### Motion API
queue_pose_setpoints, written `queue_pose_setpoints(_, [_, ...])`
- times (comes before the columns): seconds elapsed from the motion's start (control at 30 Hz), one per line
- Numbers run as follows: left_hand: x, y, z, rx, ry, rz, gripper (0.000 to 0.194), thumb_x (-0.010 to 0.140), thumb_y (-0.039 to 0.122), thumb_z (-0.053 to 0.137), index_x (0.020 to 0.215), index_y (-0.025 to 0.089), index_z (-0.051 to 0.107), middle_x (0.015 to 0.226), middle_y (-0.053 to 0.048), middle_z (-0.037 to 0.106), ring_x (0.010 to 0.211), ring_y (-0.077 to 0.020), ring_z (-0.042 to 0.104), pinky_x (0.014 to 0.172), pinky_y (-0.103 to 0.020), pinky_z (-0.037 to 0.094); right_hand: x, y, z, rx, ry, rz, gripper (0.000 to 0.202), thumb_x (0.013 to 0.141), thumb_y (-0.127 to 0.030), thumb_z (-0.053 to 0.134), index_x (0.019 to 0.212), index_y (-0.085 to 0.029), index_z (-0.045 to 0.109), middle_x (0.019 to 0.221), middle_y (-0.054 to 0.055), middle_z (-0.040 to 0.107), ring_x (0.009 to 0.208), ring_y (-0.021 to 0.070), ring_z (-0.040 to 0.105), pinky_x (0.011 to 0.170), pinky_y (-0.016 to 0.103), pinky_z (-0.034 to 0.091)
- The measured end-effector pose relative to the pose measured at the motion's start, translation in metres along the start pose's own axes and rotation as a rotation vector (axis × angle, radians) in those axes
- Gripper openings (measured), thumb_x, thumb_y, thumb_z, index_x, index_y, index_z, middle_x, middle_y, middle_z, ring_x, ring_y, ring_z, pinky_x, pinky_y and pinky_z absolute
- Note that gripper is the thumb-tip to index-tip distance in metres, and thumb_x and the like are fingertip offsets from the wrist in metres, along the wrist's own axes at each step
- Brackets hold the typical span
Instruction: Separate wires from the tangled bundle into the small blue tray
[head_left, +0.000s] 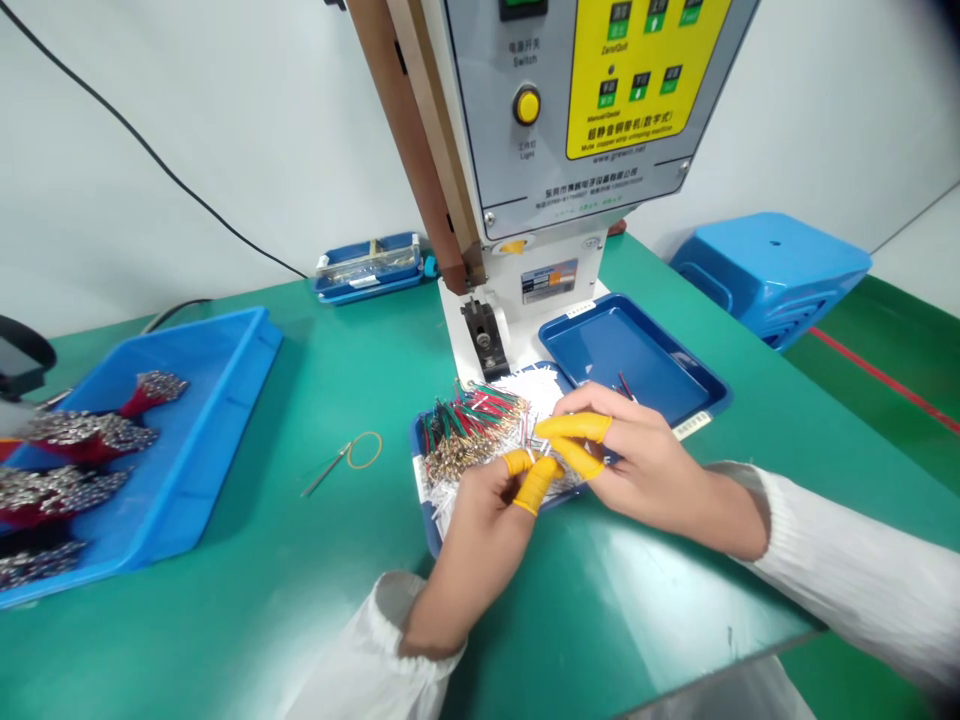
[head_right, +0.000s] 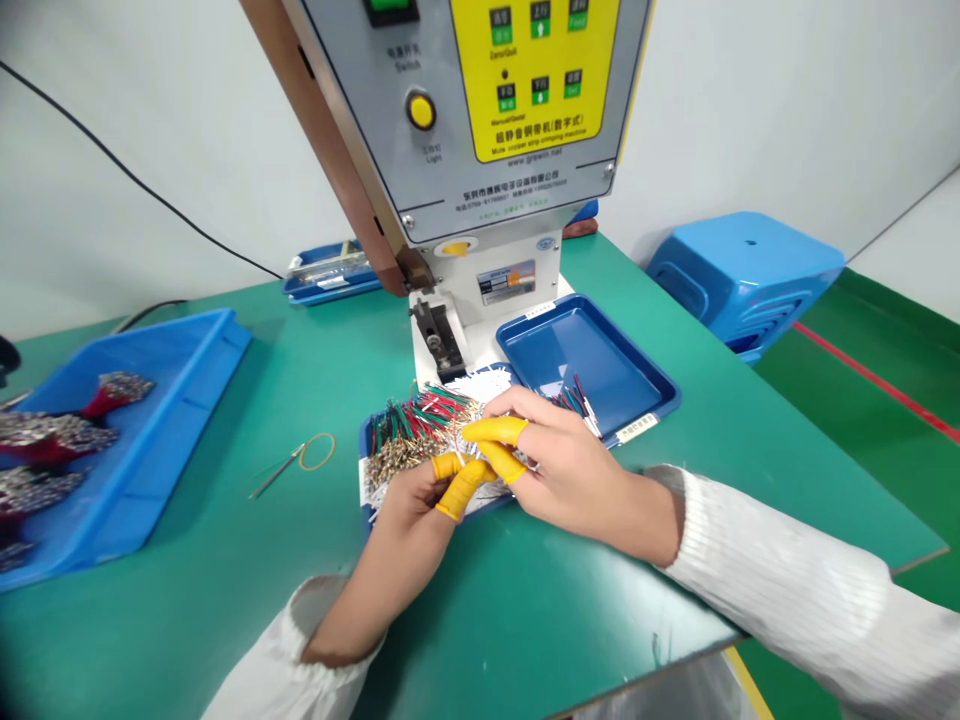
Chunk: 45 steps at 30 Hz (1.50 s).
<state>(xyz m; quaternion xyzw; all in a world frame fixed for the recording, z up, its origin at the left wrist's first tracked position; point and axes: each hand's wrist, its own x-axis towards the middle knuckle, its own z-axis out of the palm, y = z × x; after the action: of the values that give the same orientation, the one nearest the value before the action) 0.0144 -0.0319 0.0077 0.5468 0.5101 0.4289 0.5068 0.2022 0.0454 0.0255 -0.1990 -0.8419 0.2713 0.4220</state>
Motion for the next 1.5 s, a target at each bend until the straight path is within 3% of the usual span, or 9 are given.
queue_pose_setpoints(0.13, [0.000,0.000,-0.001,0.035,-0.001,0.012,0.016,0.096,0.020,0.058,0.081,0.016,0.063,0.075,0.000,0.060,0.069,-0.0138,0.047,0.065,-0.024,0.038,-0.001,0.001,0.000,-0.012,0.000,-0.002,0.034,0.088,0.004,0.061,0.113,-0.016,0.069,0.112,0.009,0.066,0.100,0.0179,0.065,0.086,0.030,0.056])
queue_pose_setpoints(0.43, [0.000,0.002,-0.001,0.106,0.017,0.027,0.025,0.097,0.028,0.060,0.075,0.016,0.062,0.070,0.000,0.058,0.067,-0.0147,0.048,0.060,-0.025,0.035,-0.002,0.001,0.001,-0.012,-0.005,0.005,0.025,0.092,-0.001,0.062,0.111,-0.016,0.070,0.110,0.009,0.066,0.098,0.0168,0.064,0.084,0.029,0.055])
queue_pose_setpoints(0.63, [0.000,-0.001,-0.002,0.151,-0.002,0.027,0.022,0.094,0.015,0.055,0.072,0.017,0.055,0.067,0.003,0.048,0.064,-0.0125,0.040,0.058,-0.025,0.029,-0.002,0.001,0.002,0.024,-0.036,0.036,0.025,0.093,-0.003,0.061,0.112,-0.017,0.070,0.110,0.009,0.066,0.097,0.0182,0.065,0.081,0.031,0.055])
queue_pose_setpoints(0.8, [0.001,0.001,-0.001,0.130,-0.027,0.041,0.021,0.097,0.017,0.054,0.075,0.017,0.057,0.069,0.003,0.050,0.065,-0.0124,0.040,0.059,-0.025,0.030,-0.002,0.002,0.002,0.059,-0.073,0.052,0.026,0.093,-0.004,0.060,0.113,-0.017,0.071,0.107,0.010,0.067,0.093,0.0192,0.065,0.077,0.033,0.055])
queue_pose_setpoints(1.0, [0.001,0.002,-0.003,0.168,-0.015,0.030,0.025,0.093,0.009,0.051,0.069,0.018,0.053,0.064,0.004,0.050,0.062,-0.0119,0.043,0.059,-0.024,0.031,-0.003,0.001,0.002,0.098,-0.077,0.042,0.023,0.095,-0.008,0.059,0.112,-0.018,0.071,0.106,0.010,0.070,0.090,0.0199,0.067,0.073,0.033,0.057])
queue_pose_setpoints(1.23, [-0.001,-0.001,-0.003,0.116,-0.018,0.031,0.033,0.099,0.016,0.049,0.065,0.018,0.051,0.062,0.003,0.050,0.060,-0.0114,0.044,0.060,-0.023,0.033,0.001,-0.006,0.000,0.120,-0.046,0.069,0.019,0.094,-0.007,0.056,0.102,-0.017,0.070,0.101,0.011,0.072,0.087,0.0203,0.069,0.071,0.033,0.058])
queue_pose_setpoints(1.5, [-0.002,-0.005,-0.004,0.061,-0.044,0.094,0.036,0.102,0.019,0.049,0.066,0.017,0.053,0.065,0.002,0.054,0.060,-0.0104,0.046,0.062,-0.022,0.036,-0.001,-0.008,0.000,0.166,-0.065,0.090,0.023,0.093,-0.005,0.056,0.105,-0.017,0.072,0.093,0.008,0.073,0.077,0.0173,0.068,0.065,0.029,0.055])
